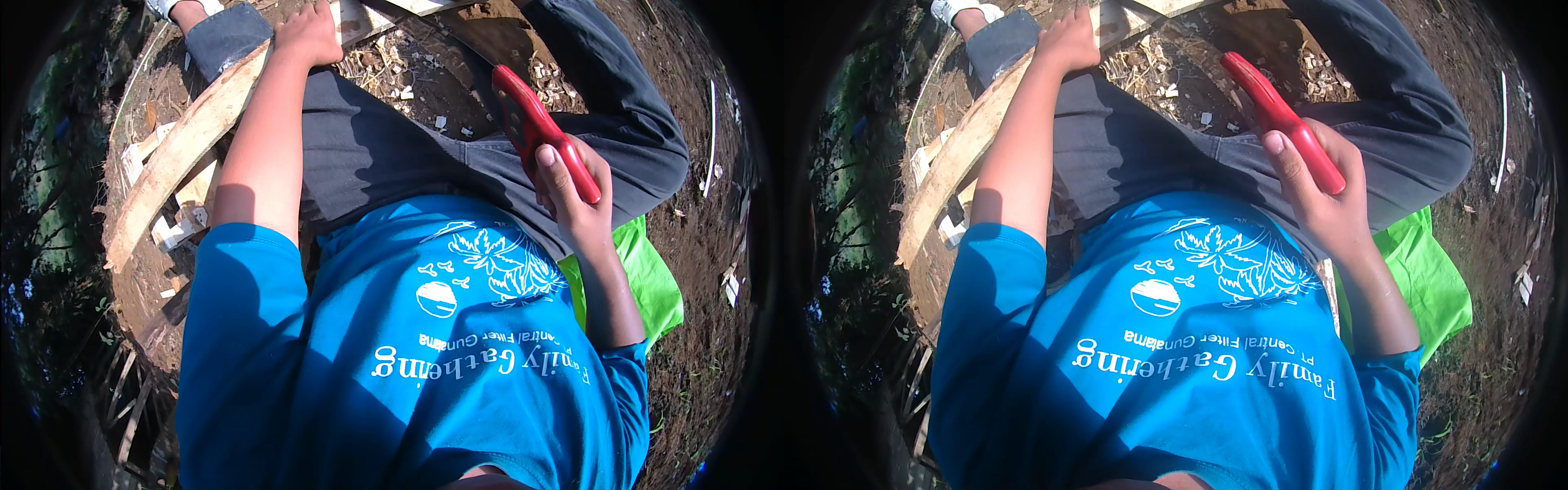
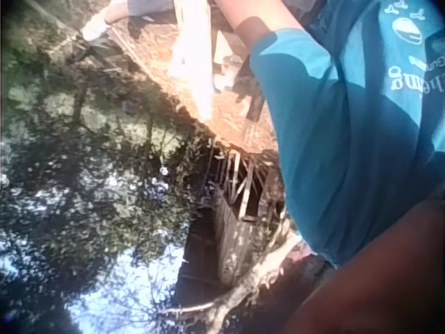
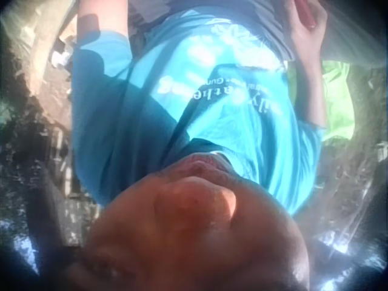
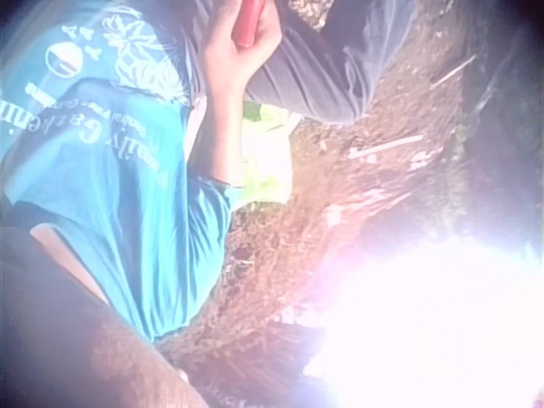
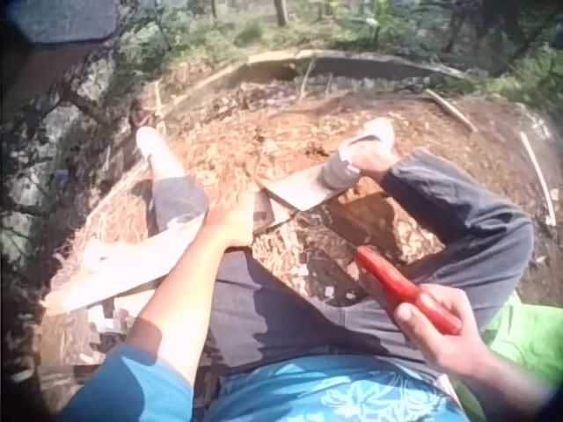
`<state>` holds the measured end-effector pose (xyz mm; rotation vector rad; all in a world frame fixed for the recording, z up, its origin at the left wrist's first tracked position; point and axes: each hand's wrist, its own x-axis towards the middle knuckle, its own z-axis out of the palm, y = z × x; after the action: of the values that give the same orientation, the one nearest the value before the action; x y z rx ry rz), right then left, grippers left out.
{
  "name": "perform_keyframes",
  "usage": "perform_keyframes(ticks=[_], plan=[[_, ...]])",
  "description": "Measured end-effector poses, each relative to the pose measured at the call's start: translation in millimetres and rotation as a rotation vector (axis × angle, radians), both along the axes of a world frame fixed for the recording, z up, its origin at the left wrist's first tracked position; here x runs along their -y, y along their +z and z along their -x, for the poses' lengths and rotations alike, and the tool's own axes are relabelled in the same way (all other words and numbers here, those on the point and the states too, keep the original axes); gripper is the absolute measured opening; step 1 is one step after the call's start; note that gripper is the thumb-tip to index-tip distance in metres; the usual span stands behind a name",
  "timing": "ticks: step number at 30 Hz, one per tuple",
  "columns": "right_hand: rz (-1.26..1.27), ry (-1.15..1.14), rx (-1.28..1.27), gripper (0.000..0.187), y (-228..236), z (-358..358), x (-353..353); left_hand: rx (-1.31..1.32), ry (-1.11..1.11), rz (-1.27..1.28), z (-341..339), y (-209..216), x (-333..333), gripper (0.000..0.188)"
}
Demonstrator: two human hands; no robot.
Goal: The person saws a piece of wood using a hand saw while sitting on the ground.
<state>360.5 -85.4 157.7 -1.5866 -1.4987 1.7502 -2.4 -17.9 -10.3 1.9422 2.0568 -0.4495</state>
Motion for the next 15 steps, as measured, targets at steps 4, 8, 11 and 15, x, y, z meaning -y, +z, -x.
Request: perform_keyframes(ticks=[4, 8, 11, 15], plan=[[-0.058, 0.009, 0.005, 0.033, -15.3, 5.1, -2.3, 0.031, 0.074, 0.029, -3.6, 8.6, 2.2, 0.084], [-0.132, 0.053, -0.014, 0.033, -71.5, 64.6, -18.6, -0.013, 0.079, 0.070, -4.5, -10.7, -4.9, 0.082], [-0.184, -0.037, -0.025, 0.036, -116.6, 105.8, -36.9, 0.035, 0.146, 0.093, 0.9, -13.3, -2.4, 0.081], [-0.128, -0.049, -0.081, 0.038, -125.6, 107.9, -39.5, 0.001, 0.118, 0.102, -1.0, -6.4, 2.2, 0.082]])
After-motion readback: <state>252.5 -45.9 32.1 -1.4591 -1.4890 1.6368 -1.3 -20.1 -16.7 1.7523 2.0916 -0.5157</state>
